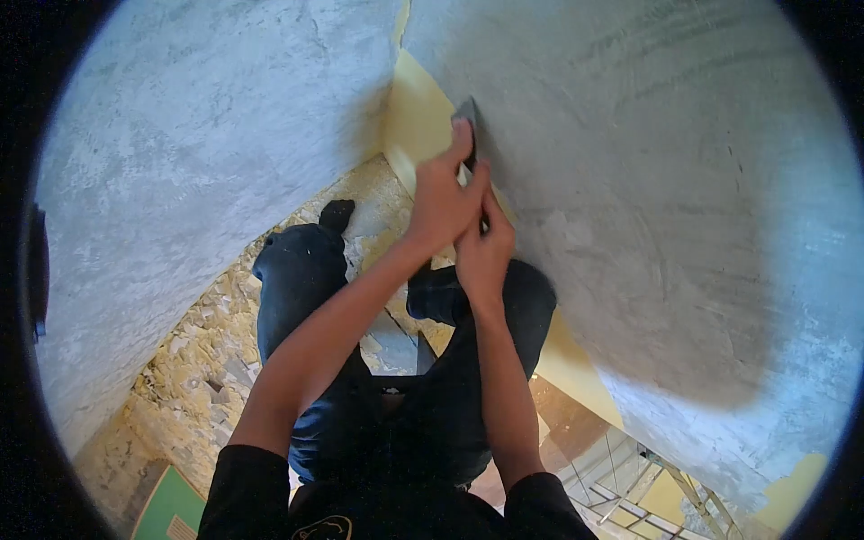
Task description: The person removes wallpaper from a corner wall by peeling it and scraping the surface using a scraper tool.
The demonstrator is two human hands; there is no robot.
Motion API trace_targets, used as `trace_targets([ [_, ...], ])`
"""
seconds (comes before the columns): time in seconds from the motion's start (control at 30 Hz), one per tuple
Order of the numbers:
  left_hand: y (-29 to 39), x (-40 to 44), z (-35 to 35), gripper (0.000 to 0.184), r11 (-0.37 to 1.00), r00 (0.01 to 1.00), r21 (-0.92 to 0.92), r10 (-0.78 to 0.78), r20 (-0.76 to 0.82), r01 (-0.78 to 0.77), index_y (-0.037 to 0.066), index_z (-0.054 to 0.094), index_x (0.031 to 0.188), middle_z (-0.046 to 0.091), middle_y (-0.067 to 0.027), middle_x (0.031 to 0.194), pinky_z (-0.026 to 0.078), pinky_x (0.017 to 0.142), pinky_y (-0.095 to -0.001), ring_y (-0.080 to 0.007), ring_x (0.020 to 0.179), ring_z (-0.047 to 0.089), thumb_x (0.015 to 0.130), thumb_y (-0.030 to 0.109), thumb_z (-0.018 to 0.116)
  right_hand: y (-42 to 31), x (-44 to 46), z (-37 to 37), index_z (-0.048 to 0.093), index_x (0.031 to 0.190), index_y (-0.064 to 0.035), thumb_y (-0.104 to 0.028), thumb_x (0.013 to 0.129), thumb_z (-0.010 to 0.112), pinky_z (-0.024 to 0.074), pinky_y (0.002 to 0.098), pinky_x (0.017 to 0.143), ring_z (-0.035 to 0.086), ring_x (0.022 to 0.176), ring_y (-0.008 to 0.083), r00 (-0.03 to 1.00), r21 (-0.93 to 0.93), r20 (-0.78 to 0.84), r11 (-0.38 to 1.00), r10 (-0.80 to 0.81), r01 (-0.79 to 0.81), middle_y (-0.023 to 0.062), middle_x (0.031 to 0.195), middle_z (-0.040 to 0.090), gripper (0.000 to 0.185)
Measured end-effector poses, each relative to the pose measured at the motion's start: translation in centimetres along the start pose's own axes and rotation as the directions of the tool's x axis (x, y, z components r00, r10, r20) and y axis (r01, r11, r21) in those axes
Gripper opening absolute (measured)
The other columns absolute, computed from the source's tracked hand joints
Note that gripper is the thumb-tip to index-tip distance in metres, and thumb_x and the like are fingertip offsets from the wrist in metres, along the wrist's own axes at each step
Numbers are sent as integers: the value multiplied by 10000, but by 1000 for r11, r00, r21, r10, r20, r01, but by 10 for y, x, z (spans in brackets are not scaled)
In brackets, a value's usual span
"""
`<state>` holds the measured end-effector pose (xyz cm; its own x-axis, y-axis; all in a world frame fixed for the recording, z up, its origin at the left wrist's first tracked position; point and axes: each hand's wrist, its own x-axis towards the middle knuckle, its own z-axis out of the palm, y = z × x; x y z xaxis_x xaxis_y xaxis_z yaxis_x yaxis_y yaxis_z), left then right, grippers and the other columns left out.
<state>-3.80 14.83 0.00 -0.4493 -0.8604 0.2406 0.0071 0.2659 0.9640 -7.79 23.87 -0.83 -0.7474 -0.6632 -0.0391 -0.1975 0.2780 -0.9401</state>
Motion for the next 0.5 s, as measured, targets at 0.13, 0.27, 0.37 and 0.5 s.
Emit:
trace_targets([
  [0.13,-9,-6,2,510,987,994,-121,-101,40,106,-115,456,1344,470,-351,1352,408,1066,-382,-415,1309,437,896,80,602,12,-7,-2,523,1379,15,-159,1017,517,326,218,472,417,564,30,994,-95,-6,990,-109,108,-13,769,570,402],
  [0.27,-13,1,4,494,992,996,-98,78,-51,-83,-110,468,1332,496,-386,1272,441,1027,-411,-478,1218,498,894,79,597,18,4,3,506,1400,2,-157,1028,502,321,217,485,415,578,30,985,-108,-23,980,-171,168,3,816,587,404],
  [0.37,-9,5,-6,506,980,995,-176,-84,51,91,-95,464,1347,483,-387,1283,439,1028,-419,-475,1224,489,893,82,602,16,4,8,502,1409,-11,-158,1040,479,323,222,485,417,586,31,988,-156,-4,976,-152,149,-6,802,578,398],
  [0.5,-7,2,-10,528,999,999,-3,40,5,-40,-48,462,1384,583,-264,794,485,651,-304,-162,650,510,904,102,625,14,-4,9,495,1418,-21,-168,1046,469,323,220,487,418,586,29,986,-133,-37,979,-161,155,-14,779,565,401],
])
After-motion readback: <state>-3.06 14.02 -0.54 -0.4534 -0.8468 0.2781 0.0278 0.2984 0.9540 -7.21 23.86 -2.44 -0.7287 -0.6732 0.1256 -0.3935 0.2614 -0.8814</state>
